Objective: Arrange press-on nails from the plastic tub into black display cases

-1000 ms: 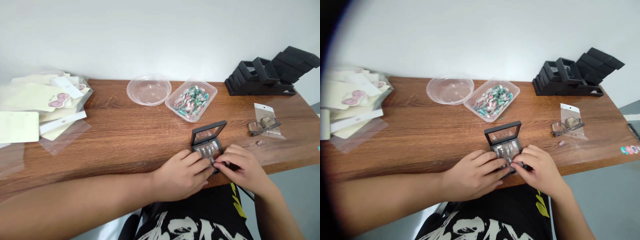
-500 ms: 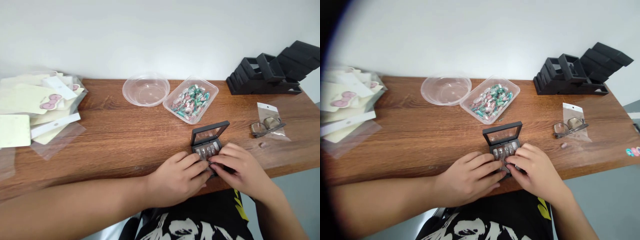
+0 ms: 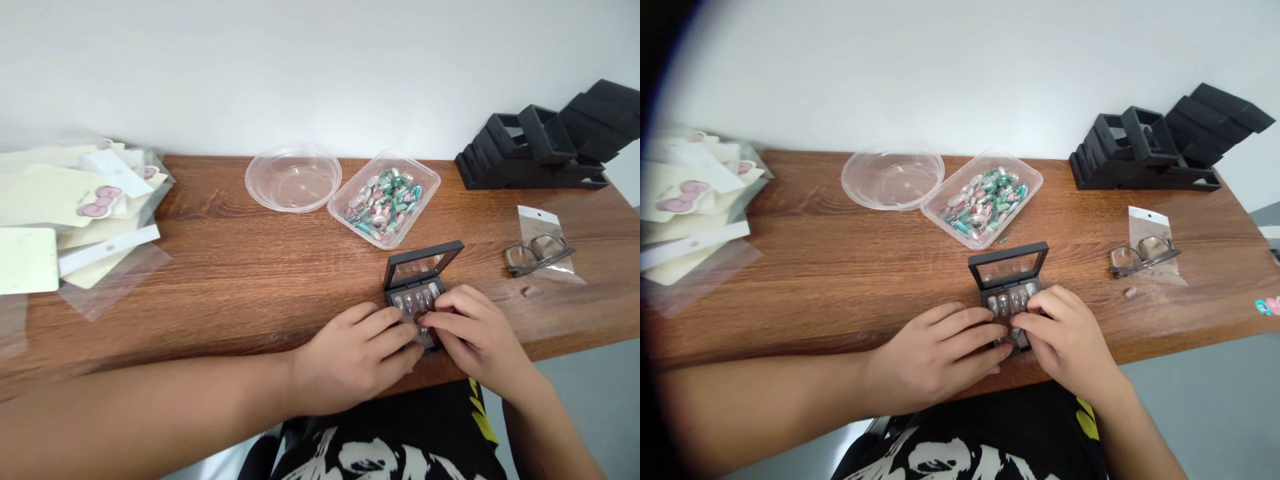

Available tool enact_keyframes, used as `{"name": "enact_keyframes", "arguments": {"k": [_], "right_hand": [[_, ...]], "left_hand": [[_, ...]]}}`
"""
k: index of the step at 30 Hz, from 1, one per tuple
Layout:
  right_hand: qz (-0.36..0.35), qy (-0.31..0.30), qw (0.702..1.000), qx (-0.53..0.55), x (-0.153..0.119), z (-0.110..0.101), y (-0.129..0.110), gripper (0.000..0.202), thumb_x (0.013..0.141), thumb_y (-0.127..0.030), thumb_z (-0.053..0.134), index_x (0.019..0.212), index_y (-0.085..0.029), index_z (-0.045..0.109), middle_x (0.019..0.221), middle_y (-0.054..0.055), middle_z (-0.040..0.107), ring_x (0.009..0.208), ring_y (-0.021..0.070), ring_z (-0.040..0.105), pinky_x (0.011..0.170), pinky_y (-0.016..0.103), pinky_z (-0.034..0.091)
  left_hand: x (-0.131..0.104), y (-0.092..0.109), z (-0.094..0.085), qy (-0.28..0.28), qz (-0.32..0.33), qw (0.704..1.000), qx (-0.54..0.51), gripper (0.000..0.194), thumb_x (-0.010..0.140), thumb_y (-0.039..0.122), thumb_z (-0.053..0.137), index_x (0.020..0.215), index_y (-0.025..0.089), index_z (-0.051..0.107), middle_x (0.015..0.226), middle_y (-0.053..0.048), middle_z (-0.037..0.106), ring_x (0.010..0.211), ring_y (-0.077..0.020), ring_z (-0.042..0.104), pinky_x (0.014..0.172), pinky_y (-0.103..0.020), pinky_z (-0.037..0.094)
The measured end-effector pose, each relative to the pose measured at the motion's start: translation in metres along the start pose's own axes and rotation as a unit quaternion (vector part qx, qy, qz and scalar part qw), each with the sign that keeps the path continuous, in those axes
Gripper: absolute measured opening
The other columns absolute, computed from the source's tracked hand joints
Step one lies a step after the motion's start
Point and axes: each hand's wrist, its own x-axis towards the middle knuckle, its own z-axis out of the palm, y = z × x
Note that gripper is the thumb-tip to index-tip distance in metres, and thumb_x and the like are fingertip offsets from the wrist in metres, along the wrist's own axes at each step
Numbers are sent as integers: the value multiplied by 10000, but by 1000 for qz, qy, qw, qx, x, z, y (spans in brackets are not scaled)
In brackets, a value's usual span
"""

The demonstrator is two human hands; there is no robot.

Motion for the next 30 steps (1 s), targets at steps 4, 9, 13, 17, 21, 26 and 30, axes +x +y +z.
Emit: {"name": "enact_keyframes", "arguments": {"k": [4,9,13,17,21,26,30], "right_hand": [[36,37,998,20,-7,-2,-1,187,875,-80,622,1026,-188,639,878,42,673,789,162,566,714,320,473],[61,-43,997,22,-7,-8,-6,26,891,-210,659,903,-194,642,836,34,657,796,178,551,724,331,460],[61,-44,997,1,-3,-8,-8,62,928,-205,613,908,-187,669,847,46,654,807,181,545,736,336,450],[50,-48,998,-5,-2,-4,-7,61,931,-197,614,944,-183,671,862,48,654,825,185,530,747,345,448],[47,-46,998,-3,-2,-2,-6,57,923,-185,627,968,-177,662,876,49,657,839,187,525,753,346,452],[45,-46,998,-7,-1,-1,-7,112,928,-202,628,1034,-181,655,903,54,665,849,193,533,761,361,456],[44,-44,998,-8,-1,1,-8,104,930,-198,620,1023,-187,665,892,52,662,839,193,529,748,360,455]], "left_hand": [[0,0,-1,5,-2,1000,4,172,978,217,578,1099,192,698,1024,-1,724,1004,-181,607,784,-300,446],[-4,0,2,4,-11,1000,2,148,931,251,663,1059,187,699,990,4,716,1010,-196,604,804,-310,441],[-4,0,3,4,-15,1000,-5,85,929,252,663,962,182,700,972,0,713,1009,-202,606,806,-313,444],[-4,0,3,7,-15,1000,8,108,942,261,646,997,191,707,998,-7,718,1031,-199,608,813,-309,451],[-5,1,4,8,-18,1000,10,179,949,308,642,1058,180,704,1027,-8,722,1042,-202,608,820,-311,458],[-5,1,4,9,-24,1000,6,184,957,317,630,1056,179,703,1036,-6,725,1037,-189,609,811,-304,460],[-4,-1,3,9,-19,1000,7,152,950,295,635,1023,184,711,1027,-4,723,1031,-192,609,811,-310,453]]}}
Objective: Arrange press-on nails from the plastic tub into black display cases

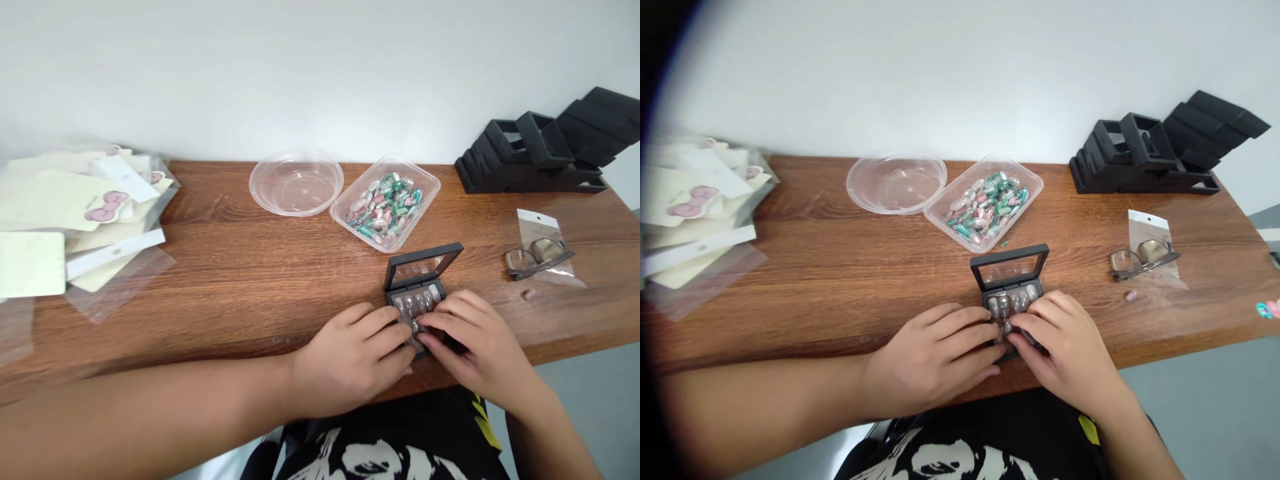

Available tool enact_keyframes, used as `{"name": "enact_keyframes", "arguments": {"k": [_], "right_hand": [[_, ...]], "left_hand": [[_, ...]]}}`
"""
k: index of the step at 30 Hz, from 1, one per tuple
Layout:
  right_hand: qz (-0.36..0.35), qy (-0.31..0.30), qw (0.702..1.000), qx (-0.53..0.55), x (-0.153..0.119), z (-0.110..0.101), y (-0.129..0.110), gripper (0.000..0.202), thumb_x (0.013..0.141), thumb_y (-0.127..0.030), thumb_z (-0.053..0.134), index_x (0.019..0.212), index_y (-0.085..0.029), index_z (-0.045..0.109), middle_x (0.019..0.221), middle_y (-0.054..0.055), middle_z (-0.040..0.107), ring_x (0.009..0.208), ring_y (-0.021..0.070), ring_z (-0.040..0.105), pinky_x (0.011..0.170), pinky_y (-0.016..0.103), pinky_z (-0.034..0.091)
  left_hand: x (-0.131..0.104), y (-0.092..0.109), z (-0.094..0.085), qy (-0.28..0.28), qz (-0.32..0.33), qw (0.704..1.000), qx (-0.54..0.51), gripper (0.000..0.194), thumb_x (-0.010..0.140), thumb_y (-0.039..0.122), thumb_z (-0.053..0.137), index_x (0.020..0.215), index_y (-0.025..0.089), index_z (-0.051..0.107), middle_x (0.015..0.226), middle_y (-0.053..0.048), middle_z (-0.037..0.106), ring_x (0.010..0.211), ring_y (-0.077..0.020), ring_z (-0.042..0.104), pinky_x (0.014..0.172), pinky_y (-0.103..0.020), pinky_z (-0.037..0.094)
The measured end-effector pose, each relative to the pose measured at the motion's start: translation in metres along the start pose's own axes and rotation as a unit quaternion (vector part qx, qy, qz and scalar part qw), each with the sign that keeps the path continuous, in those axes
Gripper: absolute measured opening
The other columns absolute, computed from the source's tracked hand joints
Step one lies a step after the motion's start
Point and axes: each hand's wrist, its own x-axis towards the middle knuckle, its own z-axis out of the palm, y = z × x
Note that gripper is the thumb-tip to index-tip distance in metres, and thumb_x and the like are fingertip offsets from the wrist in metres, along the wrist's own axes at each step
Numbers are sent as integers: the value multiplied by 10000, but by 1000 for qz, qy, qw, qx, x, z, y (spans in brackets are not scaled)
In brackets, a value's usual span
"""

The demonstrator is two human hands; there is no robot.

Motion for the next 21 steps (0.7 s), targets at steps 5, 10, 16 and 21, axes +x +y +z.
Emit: {"name": "enact_keyframes", "arguments": {"k": [5,10,16,21], "right_hand": [[-7,8,1000,-10,-1,4,1,116,930,-153,598,1029,-179,656,902,56,660,846,191,525,750,359,465],[-12,29,1000,5,-3,5,2,163,923,-149,611,1082,-174,637,920,57,662,853,183,531,762,354,478],[4,27,1000,13,-1,5,1,168,892,-199,682,1053,-193,636,904,43,658,851,190,530,748,354,468],[15,12,1000,0,3,6,2,129,923,-198,631,1052,-191,642,885,50,655,834,194,530,737,360,463]], "left_hand": [[1,0,0,6,-1,1000,2,145,946,276,641,1024,175,712,1021,-7,723,1050,-202,598,829,-315,445],[1,1,-2,6,-1,1000,2,143,933,263,657,1037,175,701,1024,-2,717,1041,-200,595,832,-314,436],[1,1,-1,12,-4,1000,1,156,954,304,633,1010,174,699,952,1,711,993,-193,609,808,-315,436],[2,0,-2,7,-9,1000,-2,148,960,297,624,995,175,701,965,0,712,998,-194,607,812,-315,431]]}}
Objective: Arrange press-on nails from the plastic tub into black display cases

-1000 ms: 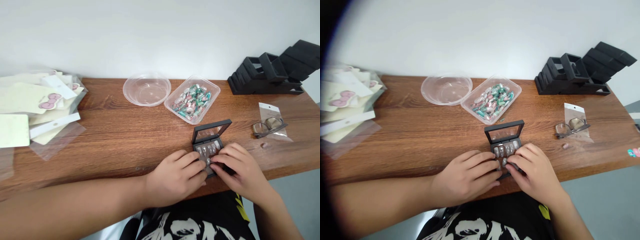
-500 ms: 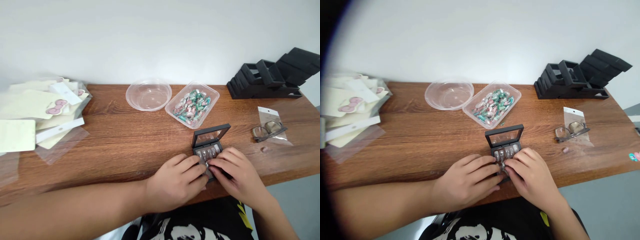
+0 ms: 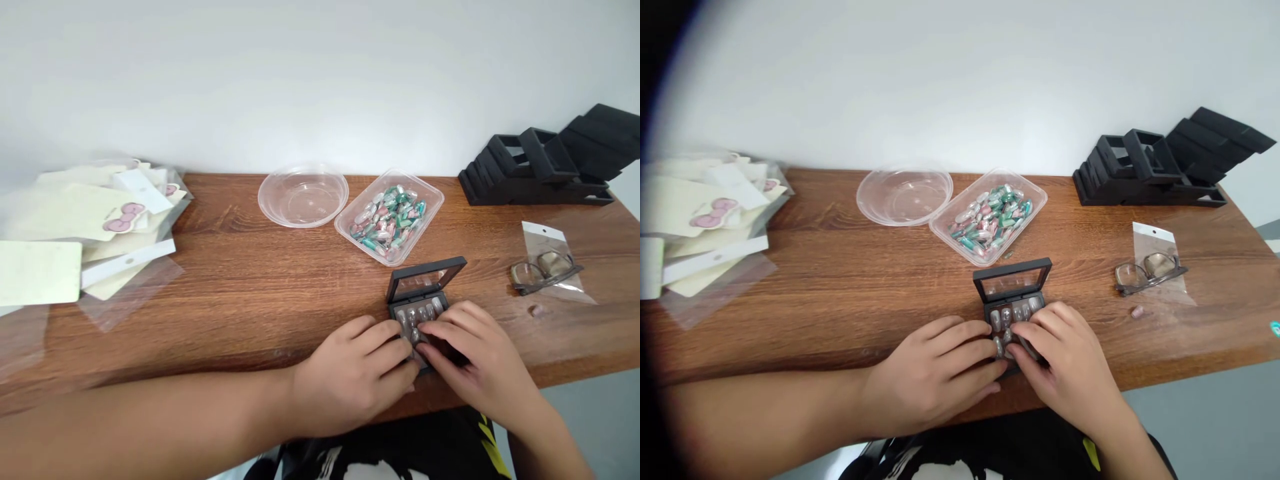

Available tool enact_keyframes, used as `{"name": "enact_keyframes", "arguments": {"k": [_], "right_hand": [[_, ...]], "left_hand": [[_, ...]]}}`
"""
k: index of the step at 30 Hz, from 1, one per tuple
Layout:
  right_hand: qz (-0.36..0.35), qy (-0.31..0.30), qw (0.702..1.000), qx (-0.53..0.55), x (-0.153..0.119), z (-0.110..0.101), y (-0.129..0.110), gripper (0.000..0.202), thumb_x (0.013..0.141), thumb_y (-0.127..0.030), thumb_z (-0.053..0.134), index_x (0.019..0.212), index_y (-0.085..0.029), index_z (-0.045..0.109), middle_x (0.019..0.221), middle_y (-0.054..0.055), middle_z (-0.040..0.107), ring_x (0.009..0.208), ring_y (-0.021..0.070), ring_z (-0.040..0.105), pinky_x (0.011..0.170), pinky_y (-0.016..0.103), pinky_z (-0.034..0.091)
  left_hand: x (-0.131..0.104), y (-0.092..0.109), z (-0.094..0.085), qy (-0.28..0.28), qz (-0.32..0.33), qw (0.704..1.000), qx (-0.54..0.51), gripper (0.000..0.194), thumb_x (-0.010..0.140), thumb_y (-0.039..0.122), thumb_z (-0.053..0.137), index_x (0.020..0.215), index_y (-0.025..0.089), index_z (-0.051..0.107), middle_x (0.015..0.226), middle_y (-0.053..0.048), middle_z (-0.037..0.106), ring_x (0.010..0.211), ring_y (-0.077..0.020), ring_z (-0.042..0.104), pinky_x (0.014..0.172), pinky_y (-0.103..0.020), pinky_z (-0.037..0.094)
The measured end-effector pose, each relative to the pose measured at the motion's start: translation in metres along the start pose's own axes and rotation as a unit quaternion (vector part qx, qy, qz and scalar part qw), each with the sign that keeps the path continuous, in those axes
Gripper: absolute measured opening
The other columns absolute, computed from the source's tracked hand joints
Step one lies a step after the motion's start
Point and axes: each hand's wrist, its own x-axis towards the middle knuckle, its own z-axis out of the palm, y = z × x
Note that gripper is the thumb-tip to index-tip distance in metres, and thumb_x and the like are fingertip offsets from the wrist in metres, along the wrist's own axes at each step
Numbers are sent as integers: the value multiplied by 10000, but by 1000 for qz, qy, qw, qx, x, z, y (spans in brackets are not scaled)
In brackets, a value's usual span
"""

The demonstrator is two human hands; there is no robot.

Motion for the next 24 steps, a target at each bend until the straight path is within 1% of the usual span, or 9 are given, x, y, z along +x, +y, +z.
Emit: {"name": "enact_keyframes", "arguments": {"k": [5,10,13,16,19,20,21,22,24], "right_hand": [[-10,-2,1000,-2,-1,1,2,163,929,-147,588,1068,-204,651,888,50,653,829,193,533,728,363,467],[-25,34,999,23,0,-4,4,265,917,-107,584,1162,-199,630,900,49,685,820,177,583,736,348,502],[-32,52,997,39,3,-20,7,235,913,-113,580,1113,-216,646,861,34,702,766,167,623,690,324,518],[-40,82,995,26,11,-47,12,264,892,-95,581,1096,-254,637,871,31,717,764,176,663,679,327,531],[-23,119,993,-13,31,-77,14,230,898,-153,599,1078,-289,644,904,35,724,764,194,675,677,352,528],[-9,120,993,-20,43,-85,14,190,905,-187,603,1053,-295,652,897,30,727,748,194,671,664,358,519],[-20,131,991,-26,57,-91,14,145,913,-216,600,1020,-294,661,865,18,729,713,182,661,639,349,504],[-14,116,992,-37,74,-95,13,112,922,-230,600,995,-289,662,877,8,735,711,165,654,658,340,503],[-54,81,994,-44,112,-95,14,98,940,-254,584,969,-263,677,895,-7,743,760,144,659,722,320,505]], "left_hand": [[0,0,-1,-9,-1,1000,-5,157,958,287,623,1029,168,698,966,-9,703,985,-198,601,807,-317,422],[-2,-1,1,1,-7,1000,-12,153,953,306,631,1005,178,697,957,-7,692,992,-200,590,844,-323,413],[-2,-1,1,7,-4,1000,-17,143,937,290,654,1017,180,697,952,-6,686,984,-196,592,846,-319,418],[0,-2,-2,9,8,999,-31,122,935,251,647,1022,186,701,954,-4,690,962,-188,598,832,-314,428],[1,-3,-4,9,23,999,-48,120,946,195,605,1003,175,709,961,-6,701,953,-187,600,832,-322,434],[2,-4,-4,10,26,998,-51,129,949,182,592,997,174,711,963,-6,704,958,-187,601,833,-325,436],[2,-4,-4,11,28,998,-55,135,952,179,585,992,175,714,966,-4,706,966,-188,602,834,-328,439],[2,-5,-4,10,29,998,-59,136,953,183,586,992,179,716,975,-1,709,980,-188,603,840,-331,442],[1,-5,-3,4,32,997,-71,126,949,210,608,1006,192,719,1013,9,714,1022,-188,603,864,-333,448]]}}
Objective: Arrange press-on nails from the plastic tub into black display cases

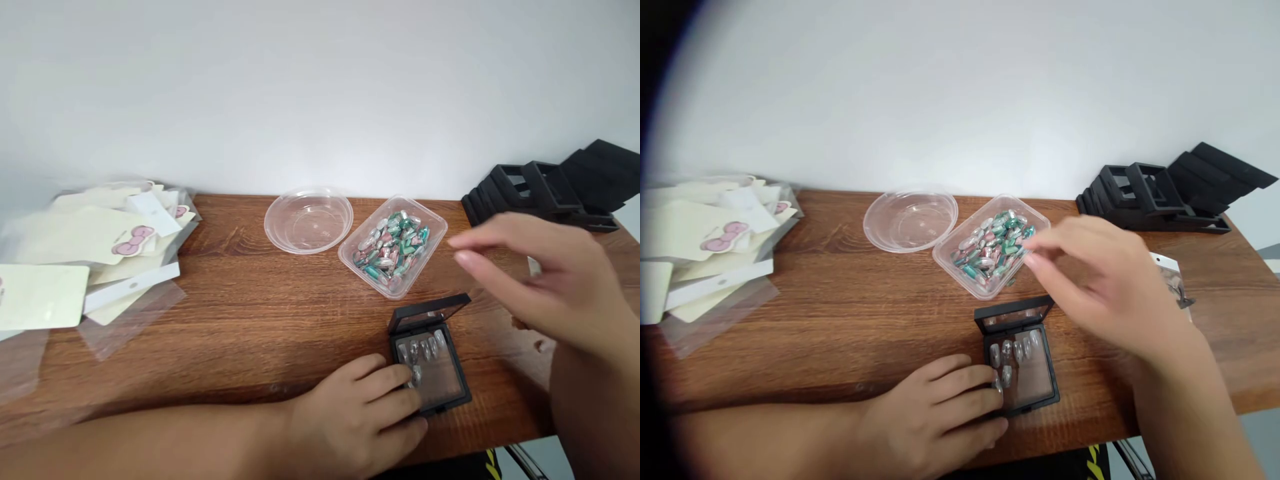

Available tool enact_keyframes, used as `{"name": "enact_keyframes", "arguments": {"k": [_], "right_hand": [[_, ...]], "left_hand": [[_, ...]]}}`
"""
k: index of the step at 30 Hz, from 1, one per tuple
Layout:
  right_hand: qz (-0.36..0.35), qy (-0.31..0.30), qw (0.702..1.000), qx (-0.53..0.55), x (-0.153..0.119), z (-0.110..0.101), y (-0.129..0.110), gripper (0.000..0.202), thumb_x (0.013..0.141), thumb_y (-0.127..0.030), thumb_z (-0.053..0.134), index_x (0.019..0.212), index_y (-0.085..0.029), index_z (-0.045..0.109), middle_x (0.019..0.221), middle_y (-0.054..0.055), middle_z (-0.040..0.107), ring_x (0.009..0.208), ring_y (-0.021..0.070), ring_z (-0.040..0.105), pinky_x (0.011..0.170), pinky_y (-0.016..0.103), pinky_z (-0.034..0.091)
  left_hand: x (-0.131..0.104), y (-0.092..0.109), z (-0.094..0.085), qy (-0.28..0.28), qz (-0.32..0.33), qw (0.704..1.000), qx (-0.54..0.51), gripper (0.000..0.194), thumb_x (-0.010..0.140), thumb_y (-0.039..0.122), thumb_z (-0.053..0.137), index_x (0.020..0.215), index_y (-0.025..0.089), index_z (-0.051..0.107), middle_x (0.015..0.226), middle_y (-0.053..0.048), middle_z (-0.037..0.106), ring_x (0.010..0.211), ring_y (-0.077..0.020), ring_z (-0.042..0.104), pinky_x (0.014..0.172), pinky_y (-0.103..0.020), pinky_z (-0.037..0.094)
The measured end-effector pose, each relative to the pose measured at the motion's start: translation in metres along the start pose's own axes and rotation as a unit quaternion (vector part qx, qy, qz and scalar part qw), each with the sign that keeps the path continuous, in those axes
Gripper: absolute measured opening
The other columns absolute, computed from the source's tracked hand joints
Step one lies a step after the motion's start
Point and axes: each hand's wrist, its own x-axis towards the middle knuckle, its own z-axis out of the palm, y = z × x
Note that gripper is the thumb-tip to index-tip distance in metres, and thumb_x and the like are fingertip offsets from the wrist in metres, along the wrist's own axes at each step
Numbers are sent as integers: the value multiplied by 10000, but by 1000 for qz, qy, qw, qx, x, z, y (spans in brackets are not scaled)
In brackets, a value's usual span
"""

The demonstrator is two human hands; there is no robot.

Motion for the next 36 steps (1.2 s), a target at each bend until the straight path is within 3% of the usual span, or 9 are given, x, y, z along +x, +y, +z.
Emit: {"name": "enact_keyframes", "arguments": {"k": [5,8,11,18,24,30,36], "right_hand": [[-14,-154,988,-6,78,43,19,166,893,-229,617,990,-243,751,950,20,712,926,195,640,771,341,488],[-21,-220,975,-26,95,66,27,223,865,-232,666,1068,-259,755,1008,41,692,1038,231,601,847,376,477],[-19,-258,965,-44,96,79,29,164,839,-250,700,988,-252,768,979,46,687,986,236,601,811,388,467],[-41,-267,961,-53,95,88,32,80,846,-220,674,883,-237,742,913,19,684,949,223,590,784,375,451],[-25,-269,962,-49,98,81,38,172,868,-170,567,777,-203,709,875,18,694,820,176,593,680,329,416],[-4,-320,947,-11,96,73,43,267,783,-100,597,904,-278,756,939,-6,700,818,166,608,668,314,430],[-1,-299,954,-13,97,78,37,195,827,-260,662,1004,-263,744,1031,22,686,875,190,610,687,328,448]], "left_hand": [[0,-3,-4,-18,-2,999,-33,121,954,280,631,1030,254,722,1061,53,728,1096,-159,595,878,-302,472],[1,-7,-8,-22,-19,998,-50,175,998,273,553,1035,267,724,1085,71,739,1112,-137,587,858,-273,487],[0,-9,-7,-28,-31,998,-52,187,999,229,554,1036,286,728,1089,100,741,1112,-114,583,873,-254,494],[-6,-9,-1,-47,-44,997,-46,204,994,221,566,938,308,742,1154,131,721,1132,-105,572,893,-243,503],[-6,-9,-1,-50,-42,997,-51,172,972,237,602,906,308,744,1176,119,713,1138,-115,568,883,-244,511],[-7,-8,-2,-49,-45,996,-61,174,971,216,598,1005,311,739,1164,115,718,1141,-115,570,891,-251,512],[-5,-10,-2,-59,-46,995,-62,141,948,229,641,988,320,741,1157,107,723,1133,-121,578,893,-250,503]]}}
